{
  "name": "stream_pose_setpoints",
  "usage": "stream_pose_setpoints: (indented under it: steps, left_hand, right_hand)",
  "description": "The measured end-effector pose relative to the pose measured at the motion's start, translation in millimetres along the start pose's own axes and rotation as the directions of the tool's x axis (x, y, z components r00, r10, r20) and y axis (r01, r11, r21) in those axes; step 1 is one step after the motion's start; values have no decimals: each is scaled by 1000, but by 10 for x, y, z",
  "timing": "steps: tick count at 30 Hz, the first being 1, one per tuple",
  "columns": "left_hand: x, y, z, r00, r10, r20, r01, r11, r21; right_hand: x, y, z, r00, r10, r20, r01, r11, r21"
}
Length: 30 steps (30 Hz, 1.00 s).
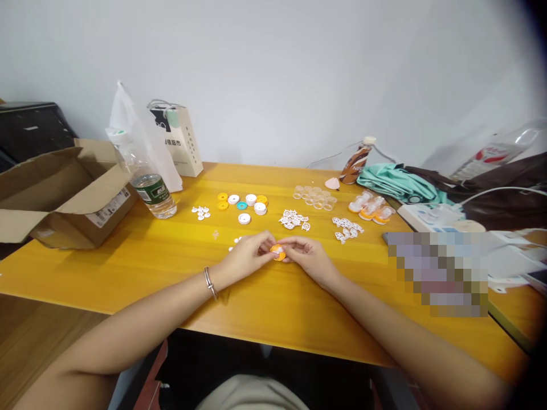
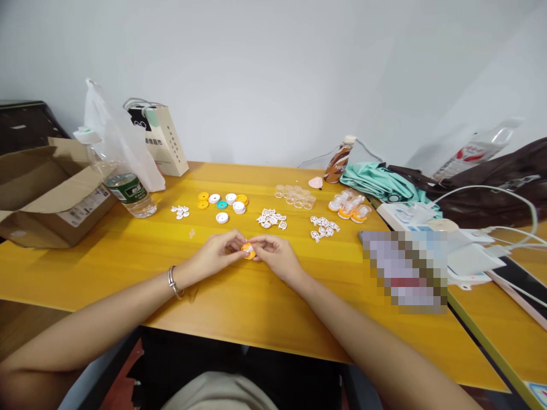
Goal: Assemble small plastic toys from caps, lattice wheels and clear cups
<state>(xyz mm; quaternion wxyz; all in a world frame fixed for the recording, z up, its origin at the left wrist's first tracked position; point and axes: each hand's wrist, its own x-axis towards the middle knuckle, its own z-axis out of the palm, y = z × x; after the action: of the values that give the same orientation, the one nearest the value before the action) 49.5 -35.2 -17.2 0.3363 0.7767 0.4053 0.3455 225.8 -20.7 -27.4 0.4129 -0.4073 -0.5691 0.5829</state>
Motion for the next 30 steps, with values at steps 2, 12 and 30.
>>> stream_pose_setpoints:
  steps: [2, 12, 30]
  left_hand:
    - [-8, 25, -14, 1000, 21, -4, -20, 999, 45]
    - [-15, 20, -39, 998, 53, 32, -58, 983, 175]
    - [-51, 60, -64, 970, 238, 42, -230, 858, 460]
  right_hand:
    - [3, 10, 2, 1000, -24, -10, 24, 1000, -18]
    - [0, 3, 9, 999, -47, 6, 47, 996, -82]
    - [-44, -4, 75, 996, -89, -21, 89, 996, 2]
